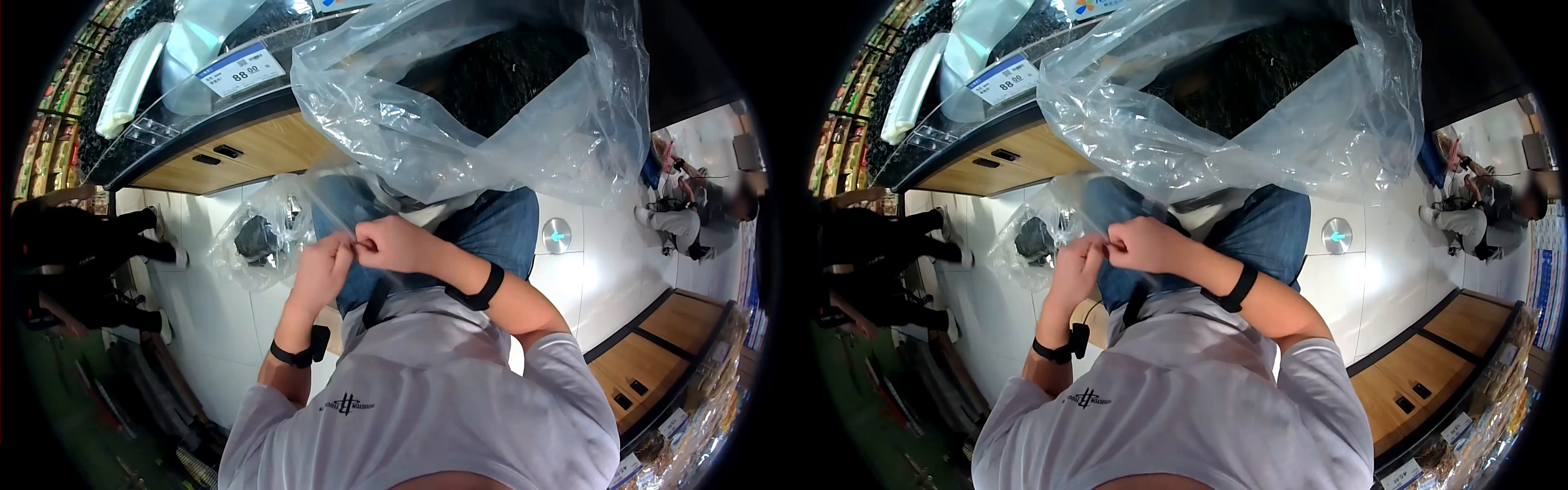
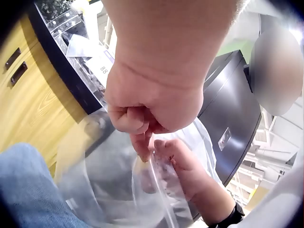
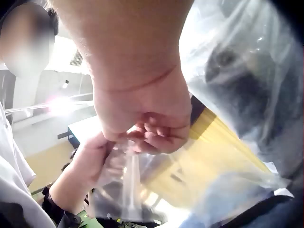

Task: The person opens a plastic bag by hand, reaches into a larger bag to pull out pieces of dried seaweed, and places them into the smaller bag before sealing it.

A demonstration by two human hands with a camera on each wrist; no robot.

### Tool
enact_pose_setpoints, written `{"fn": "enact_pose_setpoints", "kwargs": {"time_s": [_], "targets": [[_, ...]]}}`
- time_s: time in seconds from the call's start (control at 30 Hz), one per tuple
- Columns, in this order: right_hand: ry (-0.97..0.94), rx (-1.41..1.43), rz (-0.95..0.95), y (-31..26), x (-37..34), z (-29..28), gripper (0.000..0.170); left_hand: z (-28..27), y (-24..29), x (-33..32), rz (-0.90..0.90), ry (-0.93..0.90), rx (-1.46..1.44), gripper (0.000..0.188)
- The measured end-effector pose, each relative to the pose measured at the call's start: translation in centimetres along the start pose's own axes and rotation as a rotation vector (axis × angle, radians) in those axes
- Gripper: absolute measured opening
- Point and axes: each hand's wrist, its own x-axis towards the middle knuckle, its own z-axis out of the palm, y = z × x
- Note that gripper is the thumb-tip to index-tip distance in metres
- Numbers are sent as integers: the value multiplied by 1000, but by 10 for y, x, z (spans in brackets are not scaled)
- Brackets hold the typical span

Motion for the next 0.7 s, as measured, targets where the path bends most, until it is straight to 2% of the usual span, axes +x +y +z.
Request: {"fn": "enact_pose_setpoints", "kwargs": {"time_s": [0.03, 0.1, 0.17, 0.23, 0.3, 0.4, 0.7], "targets": [[24, -107, -25, -4, -2, 2, 25, 2, 2, 1, 10, 8, 2, 23], [101, -187, 17, -9, -4, 10, 26, 6, 5, 3, 22, 20, 138, 21], [145, -236, 54, -8, -3, 13, 28, 5, 7, 7, 5, 31, 140, 21], [171, -196, 43, -5, -1, 16, 28, 4, 5, 8, -25, 5, 99, 21], [67, -159, 60, -9, -1, 12, 23, 3, 3, 11, 56, 8, 103, 21], [66, -30, 28, -9, -3, 12, 22, 3, -5, 13, 66, -42, -139, 21], [10, 159, 23, -3, -8, 3, 20, 21, -16, 7, 122, 5, -312, 24]]}}
